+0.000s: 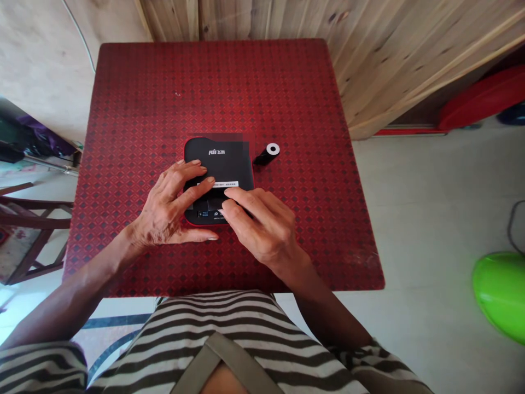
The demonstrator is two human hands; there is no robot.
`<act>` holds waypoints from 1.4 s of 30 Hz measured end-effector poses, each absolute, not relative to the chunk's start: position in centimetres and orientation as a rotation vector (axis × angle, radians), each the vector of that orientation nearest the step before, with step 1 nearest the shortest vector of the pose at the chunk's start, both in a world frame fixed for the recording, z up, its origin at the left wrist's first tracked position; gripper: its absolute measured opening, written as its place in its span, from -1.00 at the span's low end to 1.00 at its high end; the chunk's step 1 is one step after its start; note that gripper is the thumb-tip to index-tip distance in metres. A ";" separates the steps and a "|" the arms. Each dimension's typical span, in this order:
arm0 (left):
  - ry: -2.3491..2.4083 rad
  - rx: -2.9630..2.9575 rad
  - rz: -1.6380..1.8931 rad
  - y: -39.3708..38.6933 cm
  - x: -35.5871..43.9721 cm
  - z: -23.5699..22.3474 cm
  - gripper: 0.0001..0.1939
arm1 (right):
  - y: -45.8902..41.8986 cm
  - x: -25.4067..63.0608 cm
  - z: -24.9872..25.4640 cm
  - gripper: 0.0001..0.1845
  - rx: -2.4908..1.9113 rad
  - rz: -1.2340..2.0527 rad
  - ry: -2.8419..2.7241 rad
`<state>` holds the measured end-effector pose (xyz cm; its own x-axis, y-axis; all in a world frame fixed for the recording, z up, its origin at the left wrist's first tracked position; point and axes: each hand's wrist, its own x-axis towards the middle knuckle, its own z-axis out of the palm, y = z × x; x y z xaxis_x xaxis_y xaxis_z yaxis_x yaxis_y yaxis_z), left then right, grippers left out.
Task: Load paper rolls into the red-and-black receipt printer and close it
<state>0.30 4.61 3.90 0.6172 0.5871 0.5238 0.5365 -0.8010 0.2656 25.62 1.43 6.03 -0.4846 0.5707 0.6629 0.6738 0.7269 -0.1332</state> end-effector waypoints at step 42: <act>1.345 2.654 1.272 0.2 -0.3 0.2 -0.30 | 1.8 26.7 -2.8 -0.78 -1.313 0.495 -1.736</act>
